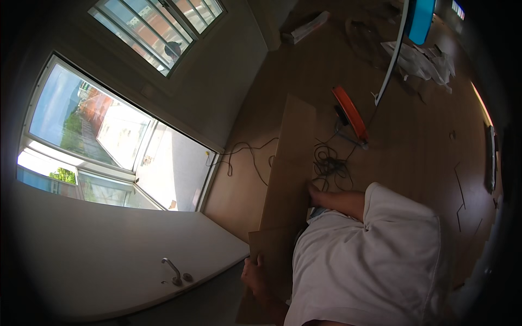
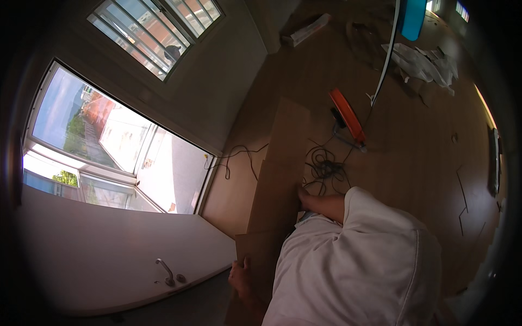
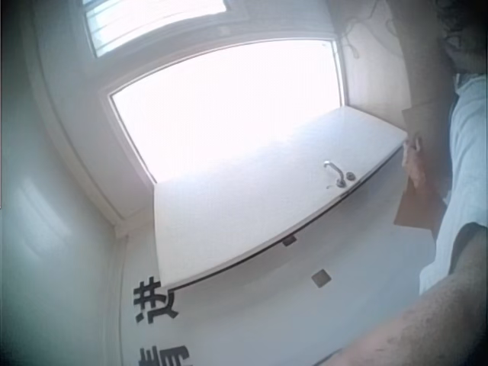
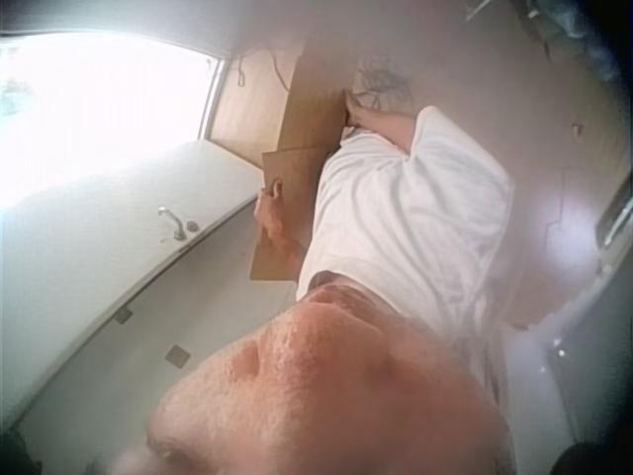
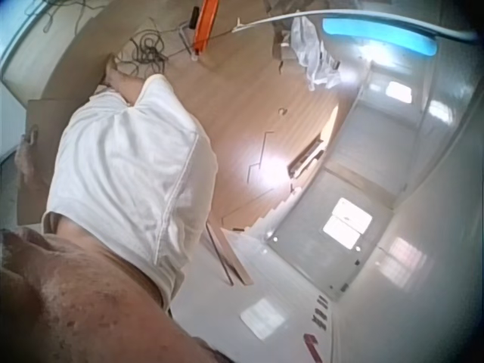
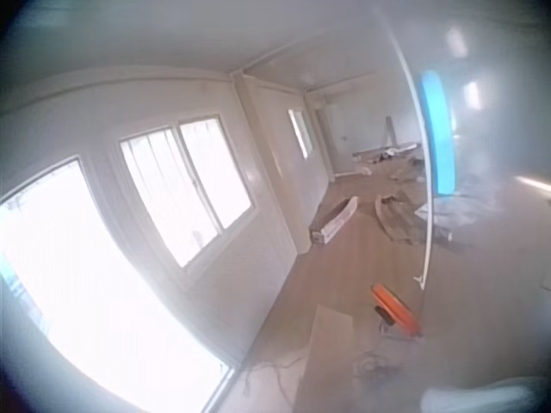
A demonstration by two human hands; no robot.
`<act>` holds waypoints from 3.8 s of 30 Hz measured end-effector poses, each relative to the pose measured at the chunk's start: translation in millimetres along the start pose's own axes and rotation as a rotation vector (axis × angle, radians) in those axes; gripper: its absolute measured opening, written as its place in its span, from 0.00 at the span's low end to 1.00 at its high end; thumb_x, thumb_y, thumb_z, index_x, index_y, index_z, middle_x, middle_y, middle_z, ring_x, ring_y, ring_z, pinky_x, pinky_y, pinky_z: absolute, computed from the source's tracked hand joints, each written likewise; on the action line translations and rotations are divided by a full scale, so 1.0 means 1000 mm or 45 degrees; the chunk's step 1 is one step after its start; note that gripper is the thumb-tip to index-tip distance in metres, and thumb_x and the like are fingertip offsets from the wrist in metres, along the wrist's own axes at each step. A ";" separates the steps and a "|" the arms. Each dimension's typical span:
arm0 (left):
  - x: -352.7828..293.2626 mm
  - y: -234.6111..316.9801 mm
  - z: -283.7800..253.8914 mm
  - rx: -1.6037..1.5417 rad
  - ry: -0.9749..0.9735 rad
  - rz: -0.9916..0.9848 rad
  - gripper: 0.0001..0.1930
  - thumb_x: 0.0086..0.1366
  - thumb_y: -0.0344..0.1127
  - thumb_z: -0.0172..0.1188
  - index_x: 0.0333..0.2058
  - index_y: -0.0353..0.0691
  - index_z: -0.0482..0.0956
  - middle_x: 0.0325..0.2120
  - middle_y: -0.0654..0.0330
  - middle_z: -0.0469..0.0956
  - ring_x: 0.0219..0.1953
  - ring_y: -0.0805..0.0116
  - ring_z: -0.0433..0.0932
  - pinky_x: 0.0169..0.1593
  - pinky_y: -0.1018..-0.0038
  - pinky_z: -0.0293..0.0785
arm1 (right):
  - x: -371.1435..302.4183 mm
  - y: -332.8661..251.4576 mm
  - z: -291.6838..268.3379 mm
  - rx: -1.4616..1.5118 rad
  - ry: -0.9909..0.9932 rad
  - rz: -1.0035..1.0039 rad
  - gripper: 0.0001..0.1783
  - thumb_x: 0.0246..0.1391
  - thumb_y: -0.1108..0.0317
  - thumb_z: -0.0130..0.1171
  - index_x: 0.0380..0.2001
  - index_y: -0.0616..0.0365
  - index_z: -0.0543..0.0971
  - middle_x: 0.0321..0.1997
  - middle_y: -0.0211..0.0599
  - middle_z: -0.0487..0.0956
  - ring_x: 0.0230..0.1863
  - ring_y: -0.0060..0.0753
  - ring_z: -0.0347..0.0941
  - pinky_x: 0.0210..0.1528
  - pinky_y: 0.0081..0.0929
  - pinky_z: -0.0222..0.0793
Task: The person cuts laminate flooring planks using a table saw, then carries them into a room. They fit the planks onto the floor, use a tapping block and hammer to secure them, and mark the planks with a pencil for precise cuts.
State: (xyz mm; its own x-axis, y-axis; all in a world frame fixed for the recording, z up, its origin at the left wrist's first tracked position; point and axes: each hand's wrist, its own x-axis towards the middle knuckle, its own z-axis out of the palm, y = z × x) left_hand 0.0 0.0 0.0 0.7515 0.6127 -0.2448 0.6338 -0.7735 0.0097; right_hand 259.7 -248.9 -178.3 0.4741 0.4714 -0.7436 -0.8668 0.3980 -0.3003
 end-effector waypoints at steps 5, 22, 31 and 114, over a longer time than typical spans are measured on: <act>0.003 0.001 -0.001 -0.005 0.013 0.001 0.29 0.68 0.64 0.54 0.36 0.39 0.76 0.32 0.51 0.83 0.36 0.50 0.83 0.43 0.56 0.77 | 0.001 -0.001 0.002 -0.005 0.015 -0.013 0.56 0.59 0.21 0.31 0.76 0.53 0.48 0.80 0.45 0.49 0.75 0.53 0.51 0.74 0.53 0.50; 0.004 -0.002 0.004 -0.059 0.042 0.045 0.28 0.67 0.63 0.57 0.38 0.38 0.78 0.32 0.49 0.84 0.37 0.49 0.83 0.43 0.56 0.77 | -0.003 0.001 -0.001 -0.049 0.084 -0.033 0.57 0.58 0.21 0.31 0.76 0.54 0.50 0.79 0.46 0.51 0.75 0.52 0.51 0.74 0.52 0.50; 0.003 -0.001 0.001 -0.128 -0.004 -0.003 0.29 0.65 0.64 0.57 0.40 0.38 0.78 0.35 0.47 0.84 0.41 0.48 0.82 0.46 0.55 0.76 | 0.023 0.007 -0.024 -0.102 0.034 -0.009 0.58 0.58 0.20 0.23 0.76 0.54 0.46 0.80 0.45 0.48 0.78 0.52 0.45 0.75 0.56 0.46; 0.051 0.134 -0.051 -0.059 -0.281 -0.629 0.35 0.64 0.70 0.55 0.42 0.36 0.79 0.39 0.44 0.83 0.45 0.44 0.82 0.50 0.54 0.75 | 0.163 -0.078 -0.008 -0.034 -0.242 0.564 0.52 0.56 0.25 0.50 0.72 0.50 0.60 0.77 0.39 0.59 0.76 0.46 0.52 0.75 0.55 0.45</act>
State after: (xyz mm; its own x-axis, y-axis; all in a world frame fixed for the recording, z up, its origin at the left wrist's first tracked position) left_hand 132.5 -64.3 38.3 0.3085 0.8491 -0.4288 0.9130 -0.3908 -0.1169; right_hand 403.3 -210.1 -280.7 0.0762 0.7278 -0.6816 -0.9942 0.1074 0.0036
